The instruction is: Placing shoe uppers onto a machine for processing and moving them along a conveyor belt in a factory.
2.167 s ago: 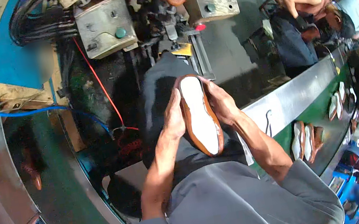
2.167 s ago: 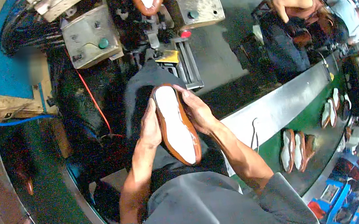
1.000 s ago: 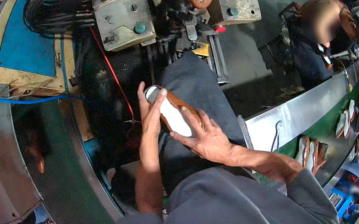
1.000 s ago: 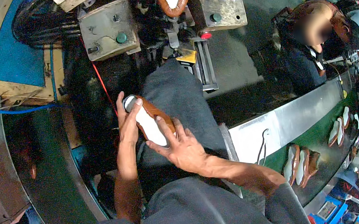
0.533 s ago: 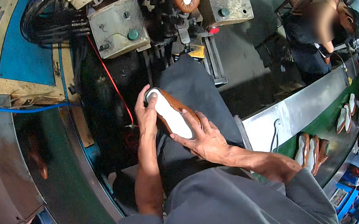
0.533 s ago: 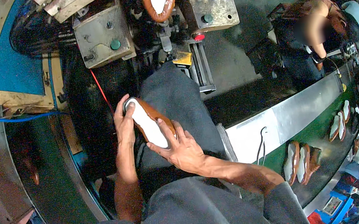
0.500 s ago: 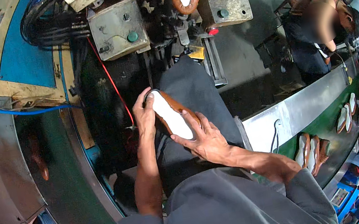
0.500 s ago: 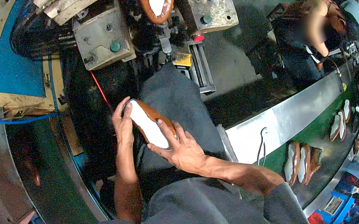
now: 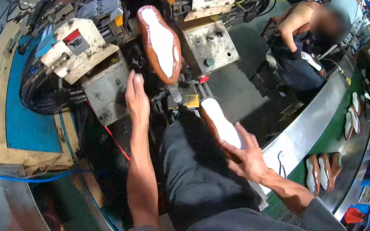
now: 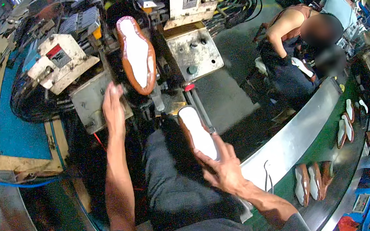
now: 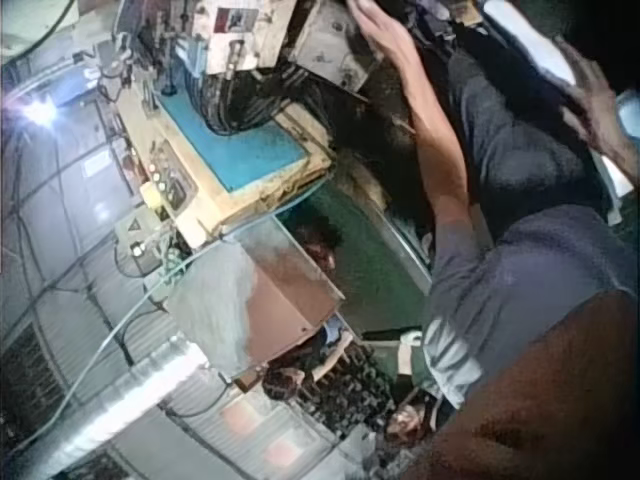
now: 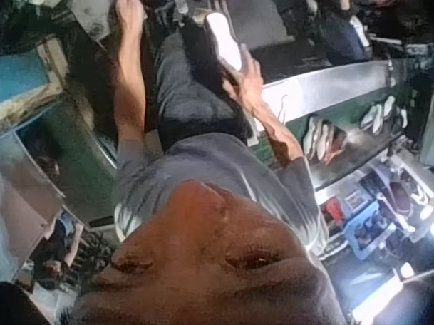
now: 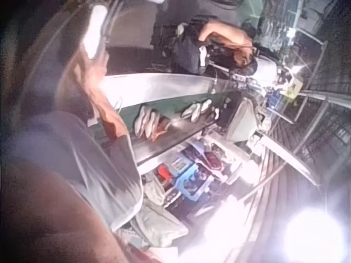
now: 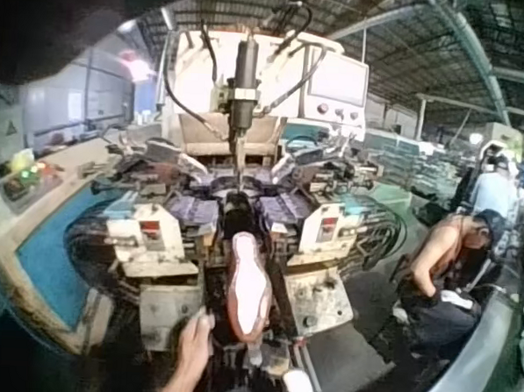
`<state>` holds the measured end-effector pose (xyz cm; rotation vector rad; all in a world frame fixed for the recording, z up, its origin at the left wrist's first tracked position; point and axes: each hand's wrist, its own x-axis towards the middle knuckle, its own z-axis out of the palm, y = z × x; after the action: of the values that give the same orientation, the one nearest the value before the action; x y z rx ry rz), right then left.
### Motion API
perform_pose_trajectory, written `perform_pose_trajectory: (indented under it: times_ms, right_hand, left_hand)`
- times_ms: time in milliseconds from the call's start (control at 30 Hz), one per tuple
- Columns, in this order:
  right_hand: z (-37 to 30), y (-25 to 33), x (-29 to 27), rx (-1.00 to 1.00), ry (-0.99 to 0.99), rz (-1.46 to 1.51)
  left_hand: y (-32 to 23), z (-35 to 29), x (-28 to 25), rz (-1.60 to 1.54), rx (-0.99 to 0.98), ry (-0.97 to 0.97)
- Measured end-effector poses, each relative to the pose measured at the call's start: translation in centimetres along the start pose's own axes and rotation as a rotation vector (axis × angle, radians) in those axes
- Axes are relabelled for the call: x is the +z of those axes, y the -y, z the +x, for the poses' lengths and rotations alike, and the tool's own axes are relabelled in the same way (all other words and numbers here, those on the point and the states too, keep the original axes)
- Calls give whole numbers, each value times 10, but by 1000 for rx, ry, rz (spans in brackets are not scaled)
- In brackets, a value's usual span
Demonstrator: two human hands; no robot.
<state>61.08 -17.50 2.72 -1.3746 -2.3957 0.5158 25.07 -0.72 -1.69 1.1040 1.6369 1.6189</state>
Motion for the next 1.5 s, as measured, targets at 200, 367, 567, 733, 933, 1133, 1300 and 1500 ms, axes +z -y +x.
perform_pose_trajectory:
  times_ms: [200, 367, 567, 733, 933, 1133, 1300, 1500]
  right_hand:
    - [88, -10, -49, -32, -148, -160]
    - [197, 18, -76, -158, -176, -228]
    - [311, 48, -43, -241, -233, -222]
    - [331, 61, -2, -194, -291, -228]
    - [322, 57, 30, -213, -310, -204]
    - [332, 53, 39, -415, -512, -297]
    - [334, 50, 41, -421, -468, -234]
    - [391, 45, 36, -447, -512, -358]
  left_hand:
    - [-51, 97, 60, -665, -308, 385]
    - [-82, 65, 27, -751, -114, 461]
    - [-65, -59, -67, -781, -164, 321]
    - [-6, -143, -103, -665, -275, 189]
    - [52, -207, -104, -546, -391, 185]
    - [73, -232, -89, -340, -410, 238]
    - [74, -229, -85, -361, -436, 206]
    - [49, -207, -75, -398, -510, 224]
